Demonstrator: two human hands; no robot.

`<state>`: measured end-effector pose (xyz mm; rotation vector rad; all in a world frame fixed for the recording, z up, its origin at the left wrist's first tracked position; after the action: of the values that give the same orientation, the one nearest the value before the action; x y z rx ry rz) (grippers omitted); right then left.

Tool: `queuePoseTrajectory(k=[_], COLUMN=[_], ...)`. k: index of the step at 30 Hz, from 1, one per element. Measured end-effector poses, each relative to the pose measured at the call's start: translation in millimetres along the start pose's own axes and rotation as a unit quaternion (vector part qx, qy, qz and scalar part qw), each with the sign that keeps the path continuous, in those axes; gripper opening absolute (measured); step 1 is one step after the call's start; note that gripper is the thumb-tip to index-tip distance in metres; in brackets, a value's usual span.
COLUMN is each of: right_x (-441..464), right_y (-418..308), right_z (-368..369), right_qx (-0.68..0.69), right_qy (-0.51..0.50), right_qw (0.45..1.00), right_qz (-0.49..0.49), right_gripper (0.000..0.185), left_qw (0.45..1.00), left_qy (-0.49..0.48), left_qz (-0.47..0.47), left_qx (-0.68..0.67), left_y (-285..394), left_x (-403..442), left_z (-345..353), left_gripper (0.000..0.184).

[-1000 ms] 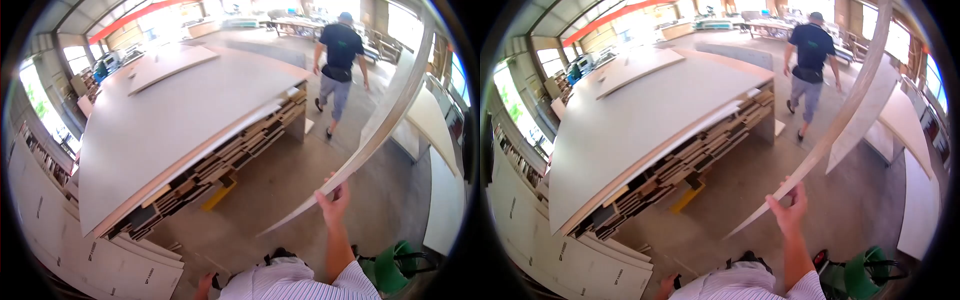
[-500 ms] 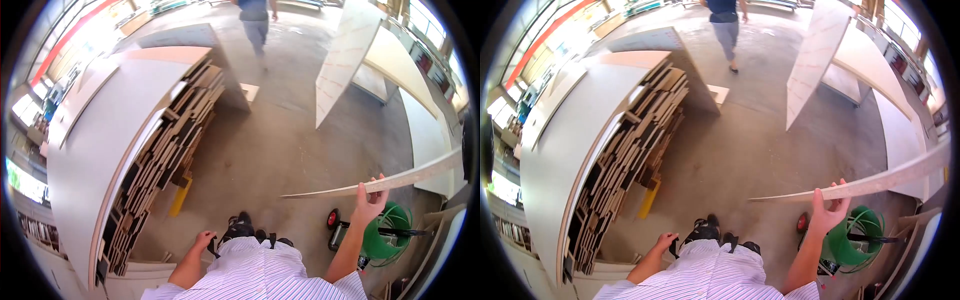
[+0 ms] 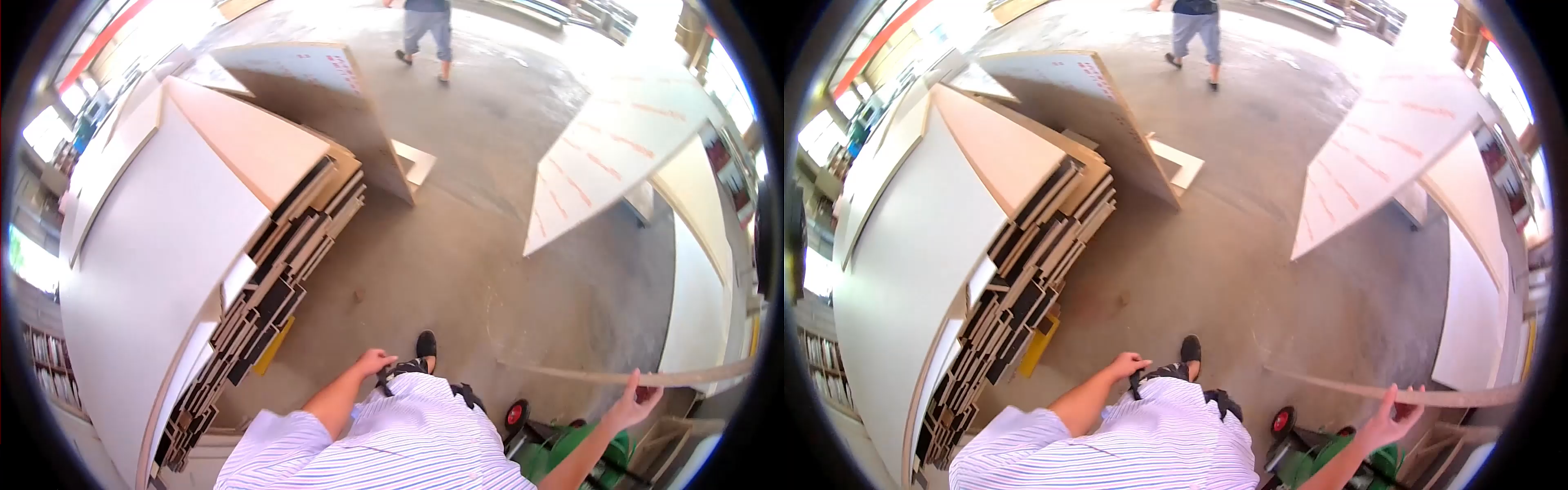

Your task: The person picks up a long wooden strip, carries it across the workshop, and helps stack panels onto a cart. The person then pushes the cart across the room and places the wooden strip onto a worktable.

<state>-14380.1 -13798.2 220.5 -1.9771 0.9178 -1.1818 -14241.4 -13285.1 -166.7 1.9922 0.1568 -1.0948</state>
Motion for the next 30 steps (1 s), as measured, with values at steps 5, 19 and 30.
queuePoseTrajectory(k=[5,19,30], right_x=[52,211,403], right_y=[18,16,-91], right_z=[57,369,565], right_qx=[0.018,0.015,0.175], right_qy=[-0.013,-0.213,-0.256], right_qw=[0.998,0.977,0.949], right_qz=[0.052,0.023,-0.049], right_gripper=[0.046,0.057,0.054], left_qw=[0.998,0.997,0.978], left_qy=[-0.005,0.033,0.135], left_qz=[0.050,-0.074,-0.082], left_qx=[0.031,-0.016,-0.135], left_y=[88,148,332], left_x=[80,196,286], left_z=[-40,-105,-171], left_gripper=[0.042,0.036,0.030])
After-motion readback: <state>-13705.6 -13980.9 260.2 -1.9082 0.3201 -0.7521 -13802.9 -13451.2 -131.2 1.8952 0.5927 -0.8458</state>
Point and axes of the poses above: each hand's wrist, its own x-axis towards the middle knuckle, its own z-axis out of the palm, y = z × x, the point moved 4 cm from there along x, towards the middle knuckle, and after that the axes turned 7 degrees about -y, right-handed, at the moved point
